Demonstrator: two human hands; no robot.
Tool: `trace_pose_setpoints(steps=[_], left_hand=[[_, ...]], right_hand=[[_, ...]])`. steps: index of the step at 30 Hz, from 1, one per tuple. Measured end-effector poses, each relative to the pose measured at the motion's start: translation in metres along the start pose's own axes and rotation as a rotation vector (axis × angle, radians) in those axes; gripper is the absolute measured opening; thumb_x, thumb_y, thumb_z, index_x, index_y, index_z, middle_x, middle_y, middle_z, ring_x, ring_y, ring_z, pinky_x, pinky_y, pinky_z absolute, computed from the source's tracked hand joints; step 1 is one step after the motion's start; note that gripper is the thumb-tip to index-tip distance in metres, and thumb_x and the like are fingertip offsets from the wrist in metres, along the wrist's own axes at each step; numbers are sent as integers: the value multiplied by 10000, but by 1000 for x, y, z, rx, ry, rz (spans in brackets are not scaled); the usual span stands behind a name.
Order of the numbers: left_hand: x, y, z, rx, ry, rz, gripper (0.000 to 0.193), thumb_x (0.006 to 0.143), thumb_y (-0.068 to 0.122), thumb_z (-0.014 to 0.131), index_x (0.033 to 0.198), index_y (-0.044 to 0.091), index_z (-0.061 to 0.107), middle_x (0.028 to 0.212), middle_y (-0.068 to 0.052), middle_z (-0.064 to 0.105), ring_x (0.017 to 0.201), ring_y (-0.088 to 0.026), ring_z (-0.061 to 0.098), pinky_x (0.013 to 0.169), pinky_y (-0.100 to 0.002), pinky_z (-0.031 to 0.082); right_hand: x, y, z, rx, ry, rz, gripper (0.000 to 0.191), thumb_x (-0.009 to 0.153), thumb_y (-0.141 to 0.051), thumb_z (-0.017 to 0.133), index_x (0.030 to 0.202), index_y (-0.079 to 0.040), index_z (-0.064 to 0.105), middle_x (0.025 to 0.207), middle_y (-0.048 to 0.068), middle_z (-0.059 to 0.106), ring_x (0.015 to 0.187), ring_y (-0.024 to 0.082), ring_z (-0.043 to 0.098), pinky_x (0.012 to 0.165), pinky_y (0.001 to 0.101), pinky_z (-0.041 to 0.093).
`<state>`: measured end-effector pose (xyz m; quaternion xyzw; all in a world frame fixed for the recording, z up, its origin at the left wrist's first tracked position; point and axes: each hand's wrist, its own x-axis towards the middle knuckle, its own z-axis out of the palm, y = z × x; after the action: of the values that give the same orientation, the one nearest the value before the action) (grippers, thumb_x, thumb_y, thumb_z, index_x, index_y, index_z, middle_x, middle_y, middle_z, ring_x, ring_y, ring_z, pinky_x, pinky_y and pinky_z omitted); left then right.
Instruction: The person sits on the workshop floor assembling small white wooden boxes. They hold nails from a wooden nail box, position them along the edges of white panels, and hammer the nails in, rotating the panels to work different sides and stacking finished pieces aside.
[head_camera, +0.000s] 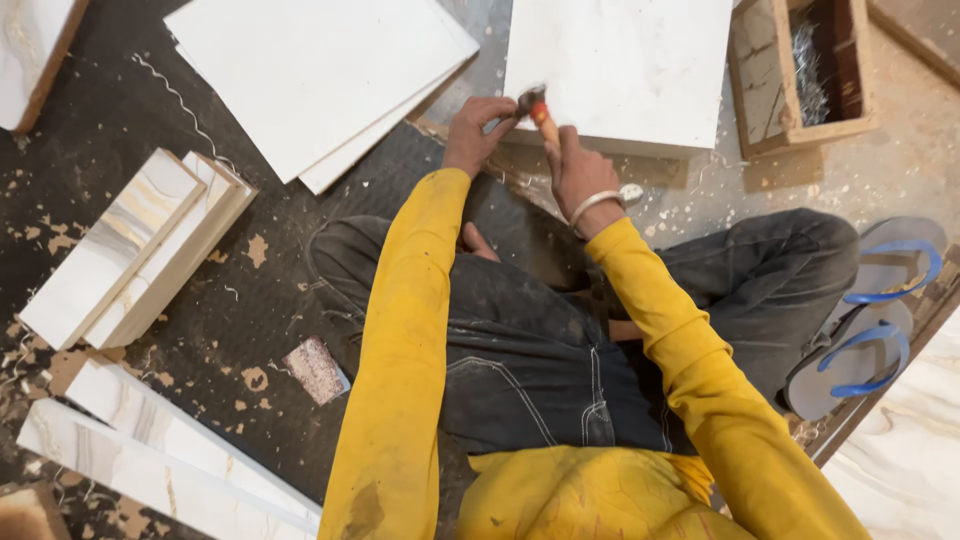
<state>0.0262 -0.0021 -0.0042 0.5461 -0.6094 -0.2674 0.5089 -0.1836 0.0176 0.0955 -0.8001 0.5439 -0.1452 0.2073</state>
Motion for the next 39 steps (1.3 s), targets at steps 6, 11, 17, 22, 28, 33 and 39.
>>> trace_pose_setpoints(steps=[6, 11, 17, 22, 28, 33, 39], left_hand=[[-4, -6, 4, -109, -44, -42, 156, 882, 57, 789, 1034, 64, 756, 1123, -58, 771, 1064, -211, 734, 948, -334, 565], [-1, -2, 3, -178, -78, -102, 137, 917, 63, 775, 1050, 81, 748, 1120, -26, 763, 1048, -178, 720, 906, -315, 544], [8, 2, 3, -178, -159, -182, 170, 901, 67, 779, 1065, 111, 767, 1123, -1, 710, 1043, -166, 684, 831, -315, 548], [9, -14, 13, -217, -162, -218, 145, 909, 53, 771, 1044, 103, 759, 1121, 10, 722, 1024, -146, 701, 829, -284, 570], [10, -33, 20, -326, -153, -221, 143, 927, 4, 756, 1062, 48, 775, 1044, -28, 771, 968, -131, 711, 892, -285, 573], [11, -32, 20, -281, -148, -185, 159, 908, 12, 760, 1064, 39, 768, 1050, -30, 771, 969, -116, 721, 874, -270, 579], [12, -21, 14, -272, -137, -273, 141, 908, 22, 775, 1047, 38, 771, 1001, -36, 787, 931, -114, 730, 841, -262, 582]], right_hand=[[4, 0, -16, 223, 146, 5, 335, 1133, -368, 417, 1251, -69, 512, 705, 190, 638, 617, 419, 662, 532, 526, 474], [4, 9, -7, 344, 287, -64, 320, 1142, -339, 428, 1257, -60, 532, 736, 199, 654, 658, 417, 683, 556, 515, 486], [-9, 43, 20, 316, 176, 6, 317, 1129, -349, 451, 1235, -62, 537, 767, 200, 692, 698, 446, 684, 586, 541, 501], [-10, 53, 26, 278, 104, 70, 323, 1120, -357, 461, 1243, -70, 542, 731, 215, 671, 680, 452, 675, 576, 548, 491], [3, 29, 13, 149, 44, 18, 334, 1130, -369, 434, 1269, -75, 507, 706, 214, 656, 645, 456, 652, 540, 556, 478], [2, 23, -4, 51, -24, -12, 338, 1125, -380, 429, 1270, -83, 503, 689, 203, 655, 613, 447, 647, 532, 549, 489], [5, 21, -4, 93, -13, -10, 353, 1110, -354, 422, 1324, -83, 494, 689, 195, 644, 620, 426, 659, 531, 526, 503]])
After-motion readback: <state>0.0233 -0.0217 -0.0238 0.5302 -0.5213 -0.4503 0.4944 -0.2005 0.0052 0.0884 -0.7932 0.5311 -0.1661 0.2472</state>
